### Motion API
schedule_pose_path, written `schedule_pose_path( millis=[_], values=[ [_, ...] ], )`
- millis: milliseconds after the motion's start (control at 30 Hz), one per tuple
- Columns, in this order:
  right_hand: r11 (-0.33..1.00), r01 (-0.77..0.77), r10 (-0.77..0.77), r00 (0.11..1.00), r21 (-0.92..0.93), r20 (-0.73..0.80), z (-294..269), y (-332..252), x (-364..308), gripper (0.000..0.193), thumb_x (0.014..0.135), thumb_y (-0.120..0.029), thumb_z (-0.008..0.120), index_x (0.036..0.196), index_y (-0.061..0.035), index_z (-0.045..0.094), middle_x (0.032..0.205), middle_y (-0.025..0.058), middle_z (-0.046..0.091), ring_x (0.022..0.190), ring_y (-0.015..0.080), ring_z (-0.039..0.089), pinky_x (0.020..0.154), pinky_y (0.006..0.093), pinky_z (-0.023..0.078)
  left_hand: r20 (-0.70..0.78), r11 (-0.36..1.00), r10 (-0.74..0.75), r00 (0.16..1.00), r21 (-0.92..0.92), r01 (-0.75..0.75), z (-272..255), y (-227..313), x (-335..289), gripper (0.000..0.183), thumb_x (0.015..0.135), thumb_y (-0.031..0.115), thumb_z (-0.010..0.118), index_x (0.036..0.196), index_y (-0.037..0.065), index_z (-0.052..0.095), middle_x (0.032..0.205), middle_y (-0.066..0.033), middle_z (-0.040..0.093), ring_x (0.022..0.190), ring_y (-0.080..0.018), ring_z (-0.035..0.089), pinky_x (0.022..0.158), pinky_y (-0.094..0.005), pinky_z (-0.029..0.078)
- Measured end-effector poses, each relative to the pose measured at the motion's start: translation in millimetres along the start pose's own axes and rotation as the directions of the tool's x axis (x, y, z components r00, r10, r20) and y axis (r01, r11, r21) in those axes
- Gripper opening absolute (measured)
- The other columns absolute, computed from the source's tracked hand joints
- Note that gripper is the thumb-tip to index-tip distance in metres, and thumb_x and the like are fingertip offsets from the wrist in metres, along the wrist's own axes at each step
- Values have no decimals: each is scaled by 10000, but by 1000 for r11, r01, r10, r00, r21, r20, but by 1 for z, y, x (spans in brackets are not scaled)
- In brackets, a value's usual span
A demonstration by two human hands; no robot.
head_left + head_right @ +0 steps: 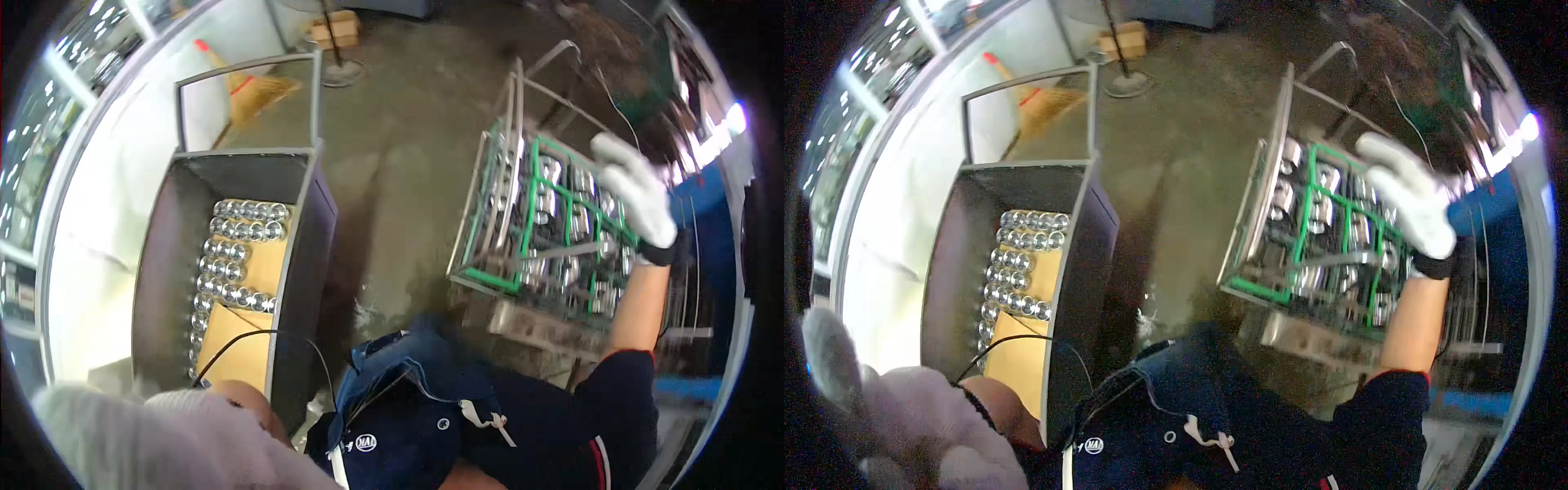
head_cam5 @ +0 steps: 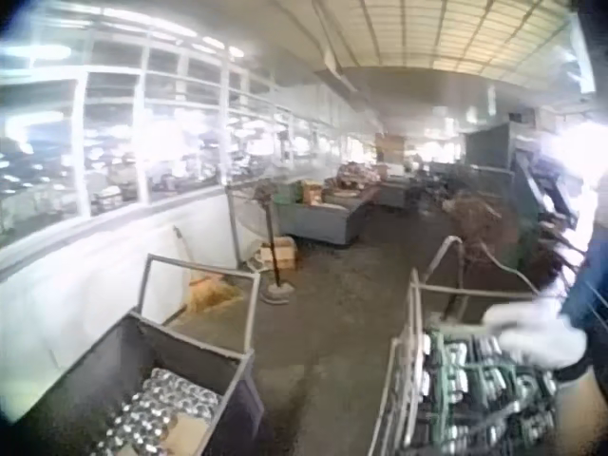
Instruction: Picking up metal pistons from a bin and placing them into a transport rack and vice-versa.
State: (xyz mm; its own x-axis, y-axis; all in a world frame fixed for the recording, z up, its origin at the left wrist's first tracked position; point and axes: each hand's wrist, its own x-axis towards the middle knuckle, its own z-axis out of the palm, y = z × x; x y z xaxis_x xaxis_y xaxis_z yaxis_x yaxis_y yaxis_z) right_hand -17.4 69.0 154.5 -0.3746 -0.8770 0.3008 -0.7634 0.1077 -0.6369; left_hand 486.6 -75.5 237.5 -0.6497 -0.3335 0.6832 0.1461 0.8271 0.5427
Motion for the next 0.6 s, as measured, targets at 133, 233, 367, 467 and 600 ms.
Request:
schedule_pose_path(
  millis=[133, 233, 367, 467, 600],
  values=[
    [944, 116, 37, 893, 309, -449, -24, -95, -70, 477, 979, -215, 569, 1373, 51, 532, 1226, 149, 647, 1024, 191, 633, 878, 336, 532, 264, 805, 294, 919, 449, -387, -30, -22, -2, 268, 835, 112, 658, 1087, 26, 686, 958, -192, 689, 818, -362, 632, 814, -487, 556],
    [769, 338, -62, 885, 543, -462, 4, -141, -121, 414, 966, -219, 582, 1274, 57, 601, 928, 131, 647, 679, 206, 601, 614, 307, 486, 267, 778, 133, 954, 568, -268, -42, -46, -50, 339, 868, 103, 639, 1203, 54, 651, 1105, -229, 643, 917, -331, 656, 897, -469, 539],
    [610, 512, -630, 776, 605, -21, 50, -162, -116, 271, 897, -172, 618, 1063, 25, 702, 750, 170, 702, 630, 297, 682, 541, 345, 487, -1, 691, -490, 872, 609, 389, -41, -118, -177, 422, 871, 274, 638, 1243, 78, 666, 1004, -167, 669, 960, -370, 628, 864, -466, 514],
    [733, 385, -435, 899, 560, -49, 155, -183, -94, 292, 814, -208, 752, 1020, -1, 737, 825, 172, 739, 748, 301, 727, 673, 359, 556, 10, 128, -982, 190, 772, 622, -38, -145, -279, 663, 813, 473, 685, 1345, 87, 595, 1167, -207, 677, 1131, -395, 626, 957, -456, 510],
    [994, -15, 76, 815, -109, 574, 256, -209, -22, 428, 862, -331, 762, 1205, -83, 700, 1114, 129, 723, 1026, 259, 692, 903, 366, 542, -37, -44, -999, -26, 630, 775, -9, -170, -403, 793, 737, 556, 718, 1358, 83, 576, 1162, -221, 679, 1117, -410, 635, 971, -471, 507]
  ],
)
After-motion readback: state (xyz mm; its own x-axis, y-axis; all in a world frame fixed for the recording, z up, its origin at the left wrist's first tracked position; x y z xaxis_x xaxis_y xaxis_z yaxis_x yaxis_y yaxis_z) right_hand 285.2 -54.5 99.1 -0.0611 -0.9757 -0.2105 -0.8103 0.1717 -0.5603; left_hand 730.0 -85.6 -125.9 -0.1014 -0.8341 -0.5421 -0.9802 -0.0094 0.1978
